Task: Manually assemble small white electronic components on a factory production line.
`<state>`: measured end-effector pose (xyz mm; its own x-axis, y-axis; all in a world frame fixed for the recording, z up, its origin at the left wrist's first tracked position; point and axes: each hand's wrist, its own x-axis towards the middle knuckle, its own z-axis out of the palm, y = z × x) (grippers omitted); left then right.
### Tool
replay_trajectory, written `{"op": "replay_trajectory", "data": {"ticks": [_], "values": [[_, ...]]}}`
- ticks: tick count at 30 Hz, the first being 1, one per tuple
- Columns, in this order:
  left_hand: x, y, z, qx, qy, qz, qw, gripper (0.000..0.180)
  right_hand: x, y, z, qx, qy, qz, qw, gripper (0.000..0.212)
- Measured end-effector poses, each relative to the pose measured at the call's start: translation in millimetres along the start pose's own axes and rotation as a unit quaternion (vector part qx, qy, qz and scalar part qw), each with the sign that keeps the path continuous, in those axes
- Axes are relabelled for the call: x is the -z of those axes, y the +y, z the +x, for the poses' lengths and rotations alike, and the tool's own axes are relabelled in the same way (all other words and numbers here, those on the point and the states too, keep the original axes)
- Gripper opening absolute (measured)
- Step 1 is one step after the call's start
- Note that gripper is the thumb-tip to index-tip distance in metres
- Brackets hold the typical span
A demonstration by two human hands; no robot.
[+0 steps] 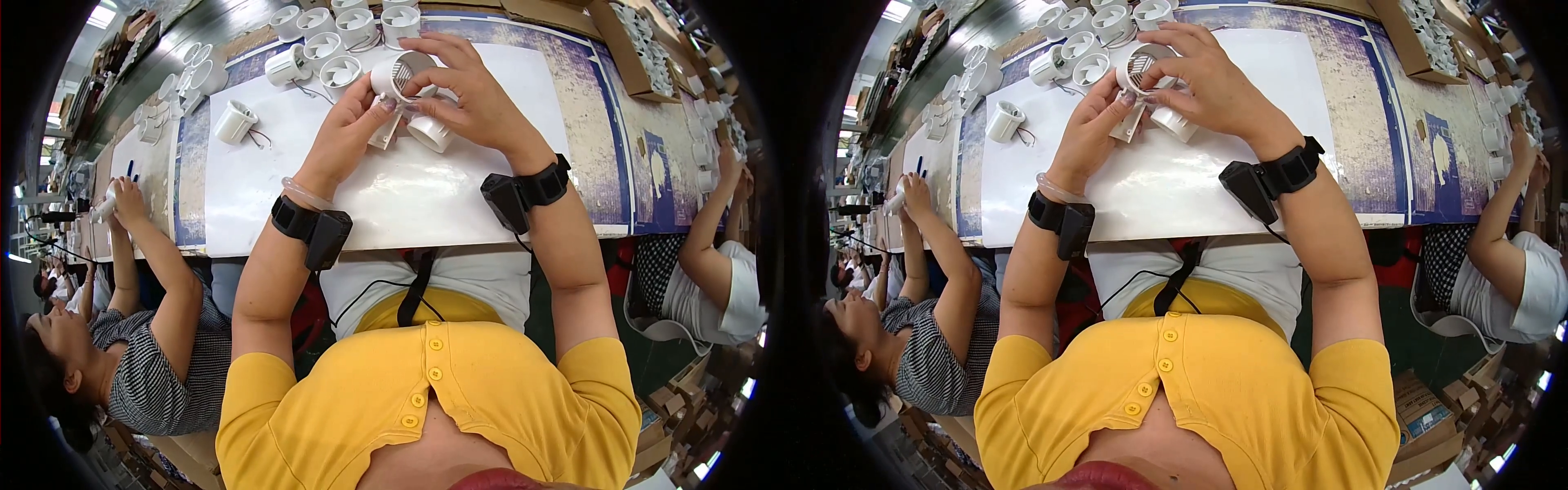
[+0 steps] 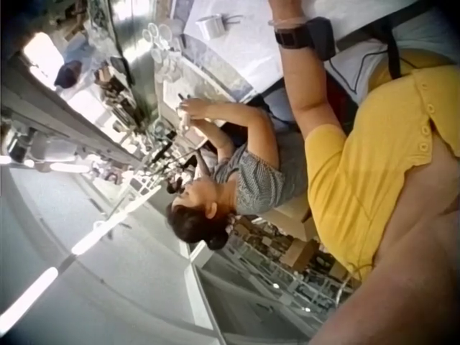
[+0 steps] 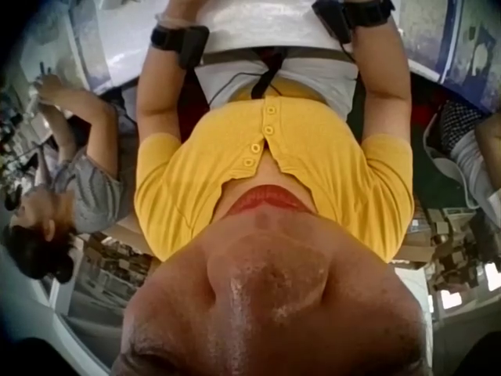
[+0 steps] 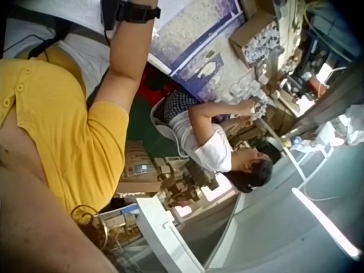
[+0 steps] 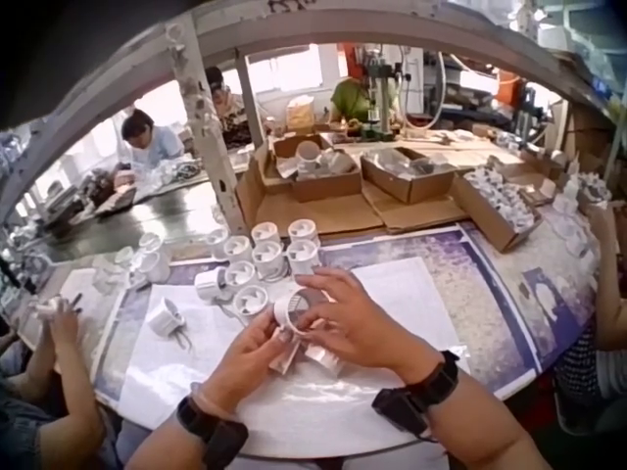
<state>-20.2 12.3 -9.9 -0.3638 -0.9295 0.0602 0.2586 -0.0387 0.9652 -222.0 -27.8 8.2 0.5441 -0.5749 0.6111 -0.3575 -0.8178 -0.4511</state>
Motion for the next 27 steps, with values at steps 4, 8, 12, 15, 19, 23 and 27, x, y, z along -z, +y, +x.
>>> {"op": "replay_trajectory", "data": {"ticks": [4, 8, 12, 15, 19, 23, 27], "values": [[-0.6, 2.2, -0.9, 0.007, -0.002, -0.008, 1.000, 0.042, -1.4, 0.5, 0.6, 0.005, 0.006, 0.017, 1.000, 0.016], [2.3, 0.2, -0.8, 0.025, -0.017, -0.017, 0.999, 0.043, 0.0, 2.1, -0.7, 0.015, -0.004, 0.014, 1.000, 0.015], [2.0, -0.4, -2.1, 0.028, -0.006, -0.012, 1.000, 0.045, 1.3, 1.5, -0.7, -0.007, -0.037, 0.046, 0.998, 0.015], [-1.6, 1.6, -1.8, 0.022, 0.007, -0.019, 1.000, 0.045, -3.0, 5.2, -0.5, -0.043, -0.037, 0.072, 0.996, 0.013], [0.1, 0.6, -1.4, 0.018, 0.003, -0.043, 0.999, 0.046, -2.1, 7.1, -2.3, -0.021, -0.024, 0.062, 0.998, 0.013], [6.9, -1.2, -1.4, 0.025, -0.029, -0.045, 0.998, 0.047, -2.1, 7.1, -0.1, 0.009, -0.026, 0.050, 0.998, 0.015], [5.4, 0.3, -1.2, 0.031, -0.029, -0.039, 0.998, 0.048, -1.7, 4.5, 1.1, -0.005, -0.035, 0.071, 0.997, 0.014]]}}
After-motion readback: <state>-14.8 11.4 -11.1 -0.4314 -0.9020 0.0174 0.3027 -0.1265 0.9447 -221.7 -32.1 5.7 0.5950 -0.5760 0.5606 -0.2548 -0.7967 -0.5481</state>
